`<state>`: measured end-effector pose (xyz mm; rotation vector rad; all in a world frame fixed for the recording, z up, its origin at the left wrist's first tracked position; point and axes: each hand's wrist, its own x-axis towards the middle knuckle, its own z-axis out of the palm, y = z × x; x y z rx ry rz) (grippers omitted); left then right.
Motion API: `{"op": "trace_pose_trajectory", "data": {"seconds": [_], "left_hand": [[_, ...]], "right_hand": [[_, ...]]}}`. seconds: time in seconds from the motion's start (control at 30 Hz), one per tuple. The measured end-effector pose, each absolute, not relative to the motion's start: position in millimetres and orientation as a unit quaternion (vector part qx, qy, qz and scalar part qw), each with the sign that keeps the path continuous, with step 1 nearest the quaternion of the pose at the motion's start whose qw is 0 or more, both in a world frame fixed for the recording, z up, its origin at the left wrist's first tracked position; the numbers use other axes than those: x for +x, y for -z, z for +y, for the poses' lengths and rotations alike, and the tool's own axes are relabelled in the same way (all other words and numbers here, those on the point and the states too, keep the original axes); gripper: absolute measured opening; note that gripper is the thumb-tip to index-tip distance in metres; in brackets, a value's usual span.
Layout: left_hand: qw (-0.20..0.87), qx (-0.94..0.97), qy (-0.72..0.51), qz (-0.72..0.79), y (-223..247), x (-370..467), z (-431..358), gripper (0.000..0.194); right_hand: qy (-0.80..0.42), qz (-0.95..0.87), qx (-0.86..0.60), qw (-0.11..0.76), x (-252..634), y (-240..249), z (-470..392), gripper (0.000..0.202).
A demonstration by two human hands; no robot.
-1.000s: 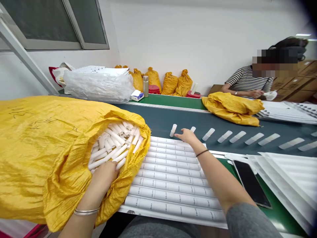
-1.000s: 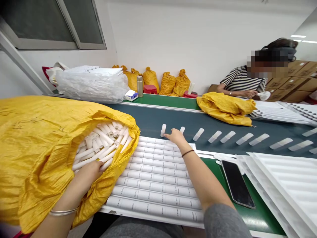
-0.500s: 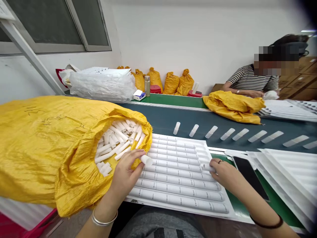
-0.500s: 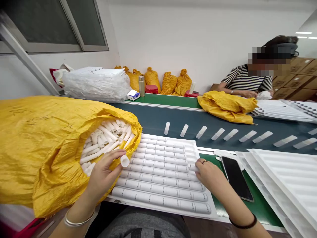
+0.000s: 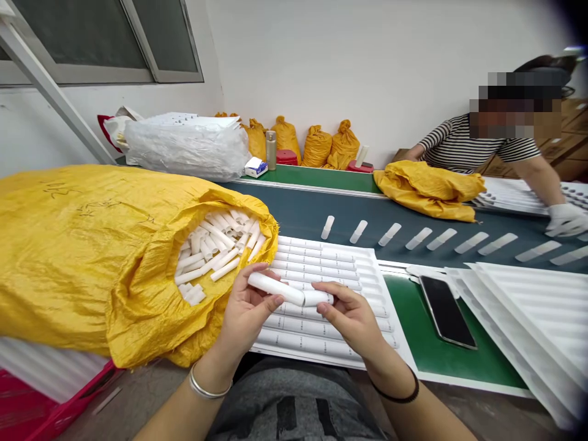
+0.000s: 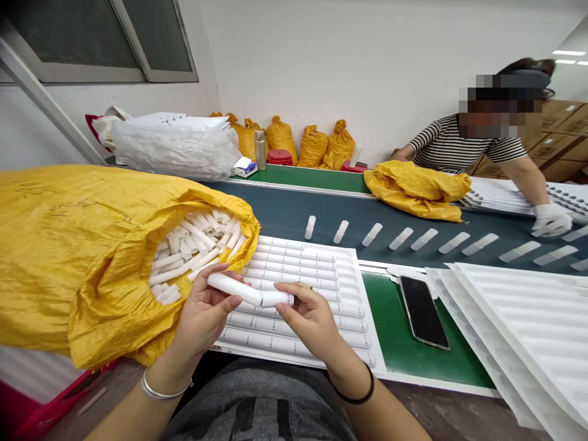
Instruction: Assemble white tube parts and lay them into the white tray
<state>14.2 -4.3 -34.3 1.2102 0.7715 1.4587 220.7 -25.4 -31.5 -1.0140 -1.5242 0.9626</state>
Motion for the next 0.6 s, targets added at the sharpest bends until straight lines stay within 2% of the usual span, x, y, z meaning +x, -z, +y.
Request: {"op": "trace_pose_trajectory", "data": {"seconds": [0.1,0.17,0.27,0.33,0.47,0.6], "left_hand": [[0.405,0.563,-0.589,0.415,32.2,-0.1,-4.6,0.035],[0.329,0.640,-0.523,0.457,28.6,-8.6,-5.9,0.029],[0.296,0.747,-0.409,0.433,21.7,-16.9,-7.9,0.027],[0.294,0.780,-0.375,0.405,18.4,-19.7,-9.4,0.029],[0.247,0.804,-0.380,0.386,17.2,-21.4,-12.5,0.031],[0.183,0.822,-0.403,0.358,17.3,-18.5,-13.6,0.035]], "right_hand": [[-0.337,-0.701,-0.394,0.490,225.9,25.5,-23.2,0.035],[-0.292,-0.751,-0.376,0.457,231.4,19.8,-21.2,0.040],[-0.247,-0.783,-0.369,0.436,236.2,15.1,-17.6,0.039],[-0.243,-0.778,-0.383,0.434,236.9,15.1,-15.6,0.034],[-0.255,-0.762,-0.418,0.423,236.4,18.0,-14.0,0.024],[-0.308,-0.726,-0.441,0.429,235.3,20.3,-14.1,0.024]]}}
